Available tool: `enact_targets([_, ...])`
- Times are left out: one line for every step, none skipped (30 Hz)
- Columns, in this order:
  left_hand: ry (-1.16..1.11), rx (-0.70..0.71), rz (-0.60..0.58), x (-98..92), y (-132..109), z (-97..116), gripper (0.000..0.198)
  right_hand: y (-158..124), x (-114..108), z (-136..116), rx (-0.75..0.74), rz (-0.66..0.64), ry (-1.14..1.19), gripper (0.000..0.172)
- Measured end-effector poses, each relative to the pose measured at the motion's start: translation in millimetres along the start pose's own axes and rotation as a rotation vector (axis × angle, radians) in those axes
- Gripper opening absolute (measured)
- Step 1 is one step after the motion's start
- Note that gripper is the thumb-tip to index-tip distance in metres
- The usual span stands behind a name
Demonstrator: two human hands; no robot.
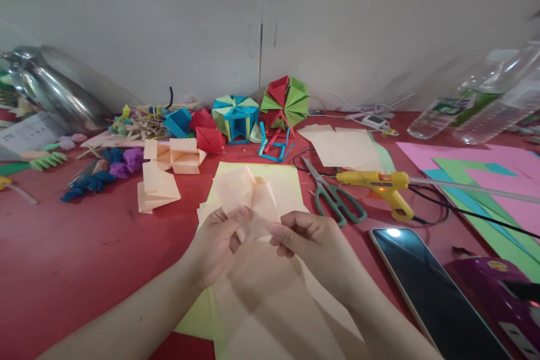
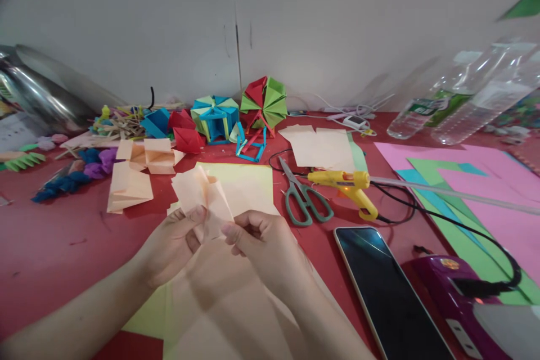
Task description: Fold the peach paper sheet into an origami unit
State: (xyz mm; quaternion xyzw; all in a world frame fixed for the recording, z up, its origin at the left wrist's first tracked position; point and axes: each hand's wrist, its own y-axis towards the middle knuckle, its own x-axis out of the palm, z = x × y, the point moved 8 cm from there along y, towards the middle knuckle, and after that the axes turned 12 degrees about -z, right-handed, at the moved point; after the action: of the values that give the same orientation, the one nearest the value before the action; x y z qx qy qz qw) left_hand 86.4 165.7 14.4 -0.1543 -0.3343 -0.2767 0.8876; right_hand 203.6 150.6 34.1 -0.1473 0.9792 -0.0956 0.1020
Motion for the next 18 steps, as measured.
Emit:
enact_targets([0.005,0.011,0.002,0.5,0,1,0.023,0,0,0,0.001,0.017,-0.029,0.028])
enact_targets([0.017,0.014,0.005,0.6,0,1,0.022,-1,-1,0,0.002,0.031,-0.047,0.029])
enact_targets([0.037,0.011,0.007,0.0,1,1,0.022,-1,-1,-1,0.001,0.037,-0.048,0.029])
enact_targets([0.063,0.004,0.012,-1.6,1,1,0.024,-1,-1,-2,-0.003,0.036,-0.034,0.029])
enact_targets([0.097,-0.008,0.018,-4.1,1,2,0.026,-2,-2,-3,-0.012,0.034,-0.012,0.030])
enact_targets([0.141,-0.024,0.019,-7.0,1,2,0.029,-2,-4,-5,-0.020,0.037,0.011,0.030])
enact_targets([0.190,-0.046,0.010,-9.5,1,2,0.031,-2,-6,-7,-0.029,0.045,0.030,0.030])
enact_targets([0.239,-0.075,-0.012,-10.8,2,2,0.032,-2,-9,-8,-0.036,0.056,0.049,0.030])
enact_targets([0.282,-0.103,-0.043,-10.9,2,0,0.032,-2,-12,-9,-0.042,0.066,0.071,0.030])
enact_targets([0.317,-0.119,-0.076,-9.6,2,-1,0.032,-1,-14,-9,-0.050,0.077,0.098,0.031])
enact_targets([0.337,-0.115,-0.106,-7.0,2,-1,0.032,-1,-15,-8,-0.059,0.081,0.131,0.031])
enact_targets([0.338,-0.098,-0.126,-3.7,2,-2,0.033,0,-13,-7,-0.067,0.073,0.168,0.030])
enact_targets([0.328,-0.071,-0.139,0.2,1,-2,0.034,2,-10,-6,-0.074,0.054,0.205,0.029])
enact_targets([0.314,-0.036,-0.140,3.9,0,-3,0.035,3,-5,-4,-0.073,0.023,0.235,0.027])
enact_targets([0.299,-0.008,-0.132,6.8,0,-4,0.037,5,2,-2,-0.059,-0.010,0.253,0.026])
enact_targets([0.292,0.010,-0.122,9.1,-1,-6,0.039,6,9,1,-0.038,-0.043,0.260,0.025])
enact_targets([0.286,0.016,-0.106,10.3,-2,-8,0.041,6,15,4,-0.007,-0.069,0.252,0.025])
enact_targets([0.281,0.015,-0.097,11.0,-3,-10,0.043,7,21,6,0.019,-0.083,0.238,0.025])
